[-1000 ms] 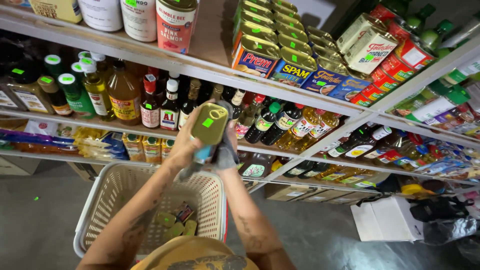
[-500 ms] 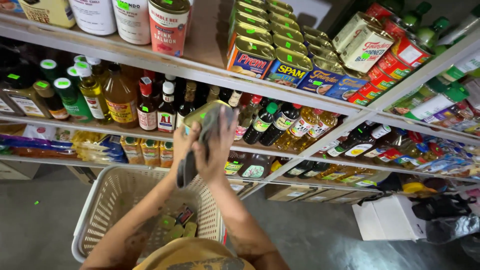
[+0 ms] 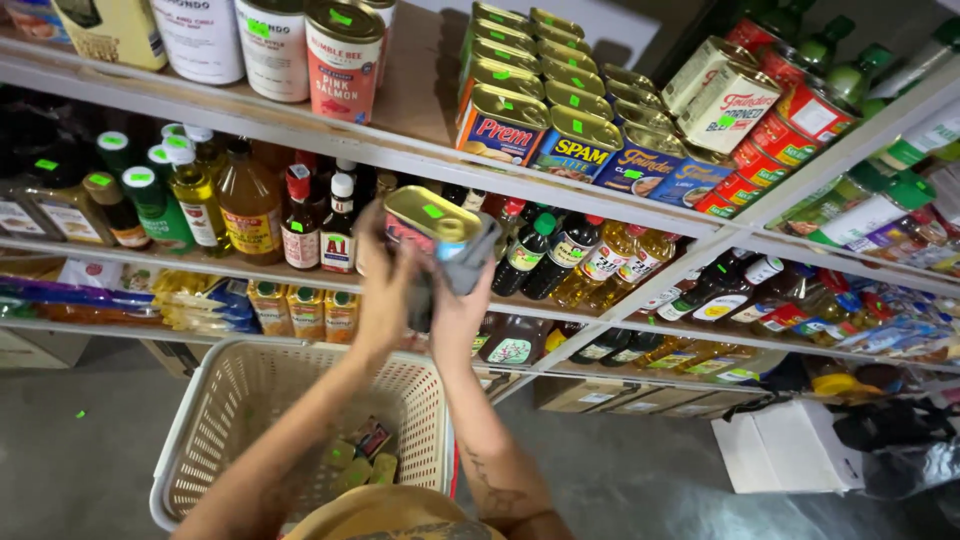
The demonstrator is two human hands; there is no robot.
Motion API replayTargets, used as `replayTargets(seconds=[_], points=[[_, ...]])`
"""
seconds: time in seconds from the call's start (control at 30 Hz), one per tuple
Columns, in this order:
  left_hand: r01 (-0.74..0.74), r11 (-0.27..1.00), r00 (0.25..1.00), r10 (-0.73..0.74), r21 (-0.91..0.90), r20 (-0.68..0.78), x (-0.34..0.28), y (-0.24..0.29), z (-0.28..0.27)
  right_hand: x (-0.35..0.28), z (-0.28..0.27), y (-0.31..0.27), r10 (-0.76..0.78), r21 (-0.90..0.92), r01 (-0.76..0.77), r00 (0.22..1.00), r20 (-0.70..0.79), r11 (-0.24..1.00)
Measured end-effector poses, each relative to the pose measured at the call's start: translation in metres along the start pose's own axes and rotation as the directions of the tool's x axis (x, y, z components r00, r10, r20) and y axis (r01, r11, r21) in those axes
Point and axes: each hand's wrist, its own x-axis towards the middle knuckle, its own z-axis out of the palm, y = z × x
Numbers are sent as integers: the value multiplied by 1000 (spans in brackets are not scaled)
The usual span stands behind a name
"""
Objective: Wiping canned goods with a cloth and placing them into a shopping basket.
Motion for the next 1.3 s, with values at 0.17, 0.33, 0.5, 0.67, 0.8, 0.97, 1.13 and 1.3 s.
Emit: replayTargets(seconds=[0.17,0.33,0.5,0.67,0.8,0.97,1.13,1.3], points=[[296,921,919,-202,-252,340,-14,-3,-13,-8,-14,9,-564,-45,611,755,334,791],[453,604,884,-213,-656,415,-17,-40,-14,41,-31,-10,-54,-94,98,919,390,991],[588,617,807,-490,-523,330,-7,-88,-12,13,-1,-32,140,153,-194,942,305,969],[513,525,847,-438,-679,302,-4,-79,-21,-1,-20,-15,-396,-198,537,782,482,820],[497,424,836,-467,-757,287,-3,-89,-31,40,-47,15,-195,-404,228,973,121,886],[460,337,823,-508,-821,253,-20,-34,-20,59,-8,-109,340,209,-309,931,-135,928],[469,114,707,-642,-876,295,-25,8,-8,55,-33,-26,237,707,-240,966,105,665],[500,-190,795,-286,-845,535,-1,-54,-14,-21,5,-26,-385,-169,576,708,593,799]])
